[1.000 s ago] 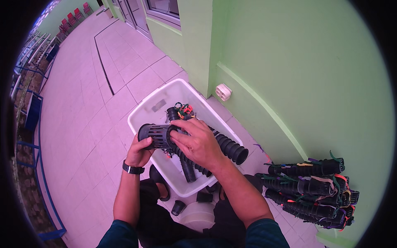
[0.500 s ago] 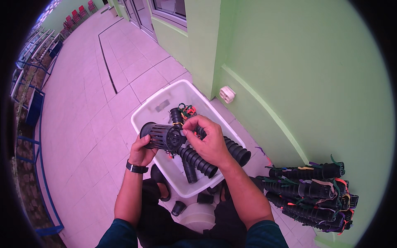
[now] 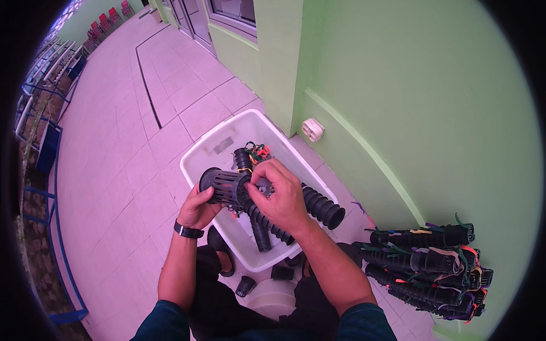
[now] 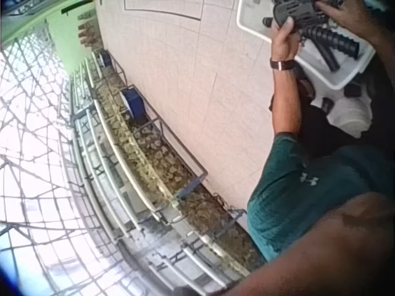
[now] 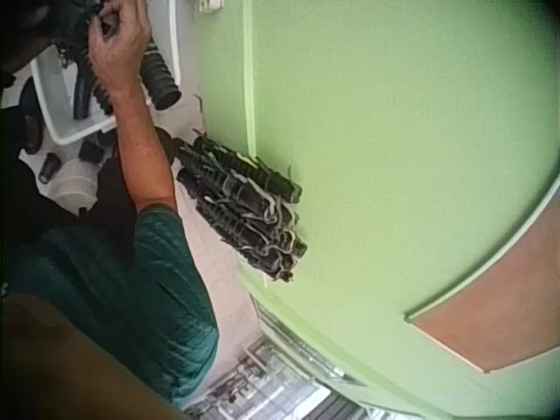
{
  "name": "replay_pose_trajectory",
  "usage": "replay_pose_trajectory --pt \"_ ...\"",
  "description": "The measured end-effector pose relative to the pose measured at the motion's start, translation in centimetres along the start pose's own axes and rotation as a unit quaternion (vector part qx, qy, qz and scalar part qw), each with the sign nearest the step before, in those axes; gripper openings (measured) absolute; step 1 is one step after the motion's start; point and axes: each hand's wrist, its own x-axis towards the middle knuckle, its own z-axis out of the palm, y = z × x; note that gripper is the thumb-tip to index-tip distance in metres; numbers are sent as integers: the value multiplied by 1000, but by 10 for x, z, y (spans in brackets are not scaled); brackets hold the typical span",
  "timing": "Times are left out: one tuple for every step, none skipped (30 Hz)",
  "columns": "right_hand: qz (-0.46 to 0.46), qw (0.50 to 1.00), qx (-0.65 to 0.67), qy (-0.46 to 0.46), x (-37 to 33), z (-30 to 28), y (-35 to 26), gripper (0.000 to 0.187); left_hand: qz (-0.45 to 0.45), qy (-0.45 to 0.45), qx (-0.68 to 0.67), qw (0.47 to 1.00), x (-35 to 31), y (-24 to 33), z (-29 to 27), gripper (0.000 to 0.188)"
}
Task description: Assembling and organizing hydroponic net pots and plastic pipes.
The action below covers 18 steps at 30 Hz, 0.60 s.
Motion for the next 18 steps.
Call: replay_pose_trajectory --pt "-25 1000 -18 5 0 -1 1 19 -7 -12 5 1000 -1 0 2 49" --pt "-25 1000 -19 6 0 -1 1 19 -8 -13 5 1000 -2 -1 4 49" --pt "-16 1000 -15 5 0 1 1 19 -8 -26 11 1000 -4 -2 6 50" --pt "-7 1000 -11 3 -1 2 1 20 -8 -40 18 999 -4 -3 8 52" --pt "-7 1000 -12 4 -1 1 1 20 -9 -41 17 999 -2 -6 5 52" --pt "3 1000 -3 4 0 2 1 19 -9 -20 42 999 -1 -8 2 53" --pt "12 1000 5 4 0 3 1 19 -8 1 67 998 -1 -9 -1 54" --pt "11 1000 7 3 0 4 0 19 -7 3 68 998 -1 -9 -3 54" --pt "10 1000 14 5 0 3 0 18 1 5 59 998 1 -9 -3 52" --pt "9 1000 22 6 1 2 1 18 9 7 51 999 3 -8 -2 51" --pt "8 1000 22 5 1 3 1 18 10 7 51 999 4 -9 -1 51" --pt "6 1000 25 15 1 4 2 16 25 32 45 998 5 -9 1 49" --pt "4 999 29 24 1 5 4 16 40 57 40 997 5 -9 3 48" --pt "4 999 29 24 0 5 8 16 40 57 39 997 6 -8 4 48" --pt "61 995 71 32 -2 5 12 14 49 67 29 996 7 -6 5 45" --pt "118 986 113 40 -3 4 15 14 57 76 19 995 7 -5 5 43" --pt "119 986 113 40 -4 3 15 14 57 77 19 995 7 -5 5 43" --pt "151 973 166 46 -3 3 15 13 50 66 12 996 7 -5 3 43"
